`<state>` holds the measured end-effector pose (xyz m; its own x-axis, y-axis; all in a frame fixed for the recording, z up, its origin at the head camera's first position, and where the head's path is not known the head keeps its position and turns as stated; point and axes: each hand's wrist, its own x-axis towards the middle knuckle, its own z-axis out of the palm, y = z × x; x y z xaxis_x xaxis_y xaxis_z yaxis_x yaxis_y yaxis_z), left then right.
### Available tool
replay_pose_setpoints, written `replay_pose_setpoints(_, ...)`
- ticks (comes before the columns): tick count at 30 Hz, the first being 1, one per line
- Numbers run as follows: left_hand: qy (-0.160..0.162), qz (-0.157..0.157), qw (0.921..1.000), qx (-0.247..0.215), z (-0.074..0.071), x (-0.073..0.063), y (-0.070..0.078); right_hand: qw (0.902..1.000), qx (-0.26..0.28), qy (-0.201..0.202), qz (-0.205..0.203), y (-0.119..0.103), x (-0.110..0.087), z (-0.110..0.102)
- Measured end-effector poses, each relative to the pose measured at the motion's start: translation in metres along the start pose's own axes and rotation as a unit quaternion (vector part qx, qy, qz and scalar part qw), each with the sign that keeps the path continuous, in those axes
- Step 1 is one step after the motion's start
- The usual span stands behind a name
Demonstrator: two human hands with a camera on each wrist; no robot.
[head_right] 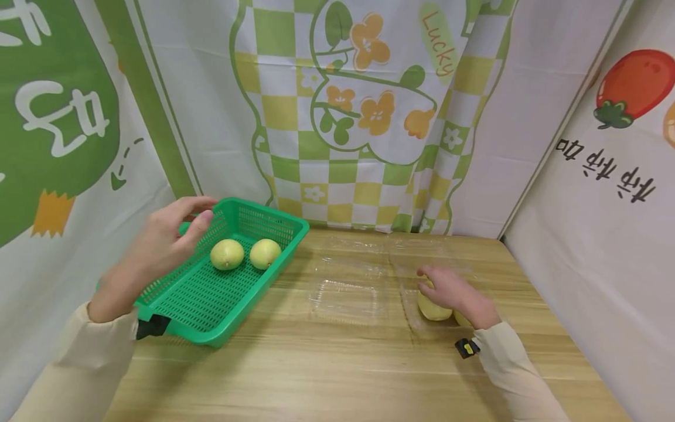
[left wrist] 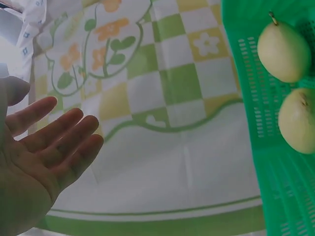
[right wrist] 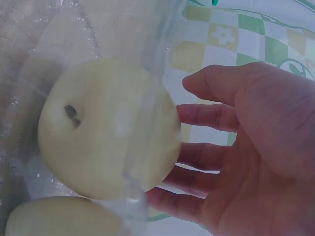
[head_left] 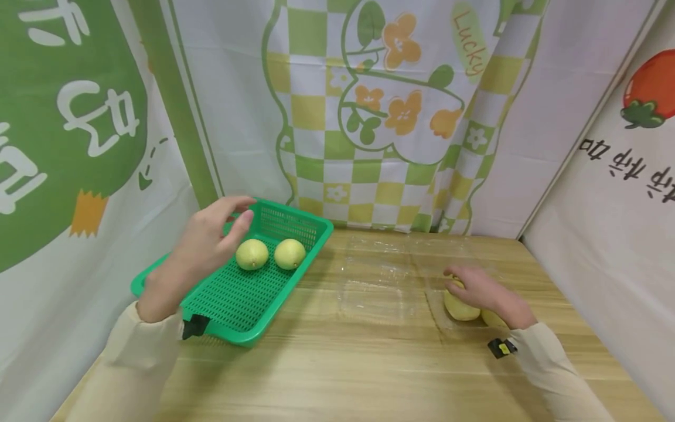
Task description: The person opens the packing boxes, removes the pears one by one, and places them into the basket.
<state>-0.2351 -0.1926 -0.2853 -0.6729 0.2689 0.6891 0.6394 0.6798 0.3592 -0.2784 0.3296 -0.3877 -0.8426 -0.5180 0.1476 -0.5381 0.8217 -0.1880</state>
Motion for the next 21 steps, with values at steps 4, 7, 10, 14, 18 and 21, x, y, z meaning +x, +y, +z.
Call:
replay_pose_setpoints(4, 0.003, -0.033, 0.9994, 0.004, -0.004, -0.007, -0.014, 0.9992, 0.001, -0.025, 0.031, 0.000, -0.001, 0.001)
replay_pose_setpoints(7, -0.009, -0.069, 0.9976, 0.003, -0.008, -0.011, -0.026, 0.9986, -0.001, -0.035, 0.040, 0.000, -0.001, 0.002)
replay_pose_setpoints(10, -0.031, -0.100, 0.9945, -0.002, -0.012, -0.013, -0.036, 0.9985, 0.000, -0.036, 0.040, -0.001, -0.001, 0.002)
replay_pose_setpoints(14, -0.055, -0.111, 0.9923, 0.005, -0.021, -0.020, -0.047, 0.9985, 0.003, -0.036, 0.042, 0.000, -0.002, 0.003)
replay_pose_setpoints(18, -0.071, -0.114, 0.9905, 0.029, -0.027, -0.027, -0.060, 0.9980, 0.000, -0.041, 0.048, 0.001, -0.004, 0.005)
replay_pose_setpoints(21, -0.076, -0.128, 0.9881, 0.039, -0.029, -0.032, -0.072, 0.9978, -0.001, -0.043, 0.051, 0.001, -0.005, 0.005)
